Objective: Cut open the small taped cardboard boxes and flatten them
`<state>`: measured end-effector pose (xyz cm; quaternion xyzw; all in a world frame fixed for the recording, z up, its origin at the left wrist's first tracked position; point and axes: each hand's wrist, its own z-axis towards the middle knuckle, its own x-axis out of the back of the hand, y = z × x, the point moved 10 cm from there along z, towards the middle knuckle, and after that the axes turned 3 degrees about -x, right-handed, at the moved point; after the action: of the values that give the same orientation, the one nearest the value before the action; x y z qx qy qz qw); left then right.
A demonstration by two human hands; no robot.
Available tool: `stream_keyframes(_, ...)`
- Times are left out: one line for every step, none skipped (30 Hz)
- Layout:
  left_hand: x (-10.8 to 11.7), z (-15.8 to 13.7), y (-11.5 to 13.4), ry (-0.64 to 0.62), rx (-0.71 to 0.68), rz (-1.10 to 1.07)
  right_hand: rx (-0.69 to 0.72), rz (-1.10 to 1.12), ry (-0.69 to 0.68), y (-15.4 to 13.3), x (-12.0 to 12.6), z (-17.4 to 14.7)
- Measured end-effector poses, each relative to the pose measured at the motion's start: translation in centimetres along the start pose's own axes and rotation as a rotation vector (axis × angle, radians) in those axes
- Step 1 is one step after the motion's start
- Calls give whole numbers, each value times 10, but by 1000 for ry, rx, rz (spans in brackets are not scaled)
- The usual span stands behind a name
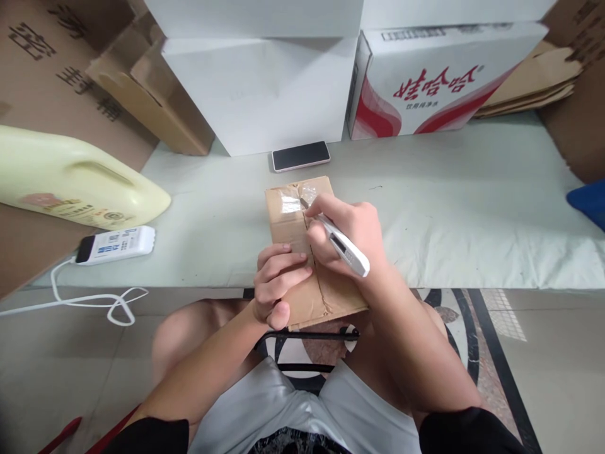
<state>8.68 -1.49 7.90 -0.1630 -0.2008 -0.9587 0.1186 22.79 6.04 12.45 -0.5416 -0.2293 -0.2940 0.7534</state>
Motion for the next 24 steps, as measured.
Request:
stream_keyframes(0, 0, 0, -1, 2, 1, -4, -8, -18, 0, -1, 1)
stream_keyframes(0, 1, 0, -3, 2, 2, -11, -20, -44, 0, -3, 2)
stream_keyframes(-1, 1, 0, -5, -1, 2, -22, -35, -74, 0, -6, 3)
stream_keyframes(-1, 2, 0, -7, -5, 2, -32, -52, -104, 1, -8, 4)
stream_keyframes(-1, 2, 1, -8, -9, 0, -39, -64, -125, 1, -10, 5)
stream_keyframes(-1, 3, 1, -7, -13, -1, -40, -66, -132, 1, -10, 4)
stream_keyframes(-1, 3, 2, -5, -15, -2, -37, -56, -124, 0, -9, 4)
stream_keyframes(0, 3, 2, -2, -14, -2, -31, -35, -106, -1, -7, 3)
stream_keyframes(0, 2, 1, 2, -11, 1, -25, -11, -84, -1, -5, 2)
stream_keyframes(0, 2, 1, 5, -8, 4, -18, 11, -59, -2, -2, 0)
stream_keyframes(0, 1, 1, 8, -4, 7, -14, 25, -35, -2, 0, -1)
stream_keyframes(0, 1, 1, 11, -2, 10, -11, 32, -16, -2, 2, -3)
stream_keyframes(0, 0, 0, 14, 0, 10, -9, 32, -1, -1, 3, -4)
stream_keyframes(1, 0, 0, 18, 0, 9, -8, 30, 12, -1, 4, -4)
stream_keyframes(1, 0, 0, 20, -1, 6, -11, 29, 16, -1, 5, -4)
stream_keyframes(0, 0, 0, 20, -1, 3, -14, 28, 10, -1, 4, -3)
stream_keyframes(0, 1, 1, 18, -2, 1, -16, 26, -9, -1, 2, -2)
stream_keyframes(0, 1, 1, 15, -4, 0, -19, 20, -37, -1, 0, -1)
stream_keyframes(0, 2, 1, 11, -6, 0, -21, 10, -72, -1, -3, 1)
stream_keyframes(0, 2, 1, 8, -8, 2, -21, -3, -103, -1, -6, 1)
stream_keyframes(0, 3, 1, 6, -10, 4, -20, -13, -130, -1, -9, 2)
stream_keyframes(0, 3, 1, 6, -12, 5, -17, -17, -144, -1, -10, 2)
stream_keyframes(0, 3, 1, 6, -13, 6, -9, -10, -146, -1, -10, 1)
stream_keyframes(1, 3, 1, 7, -12, 6, 2, 6, -135, -1, -10, 0)
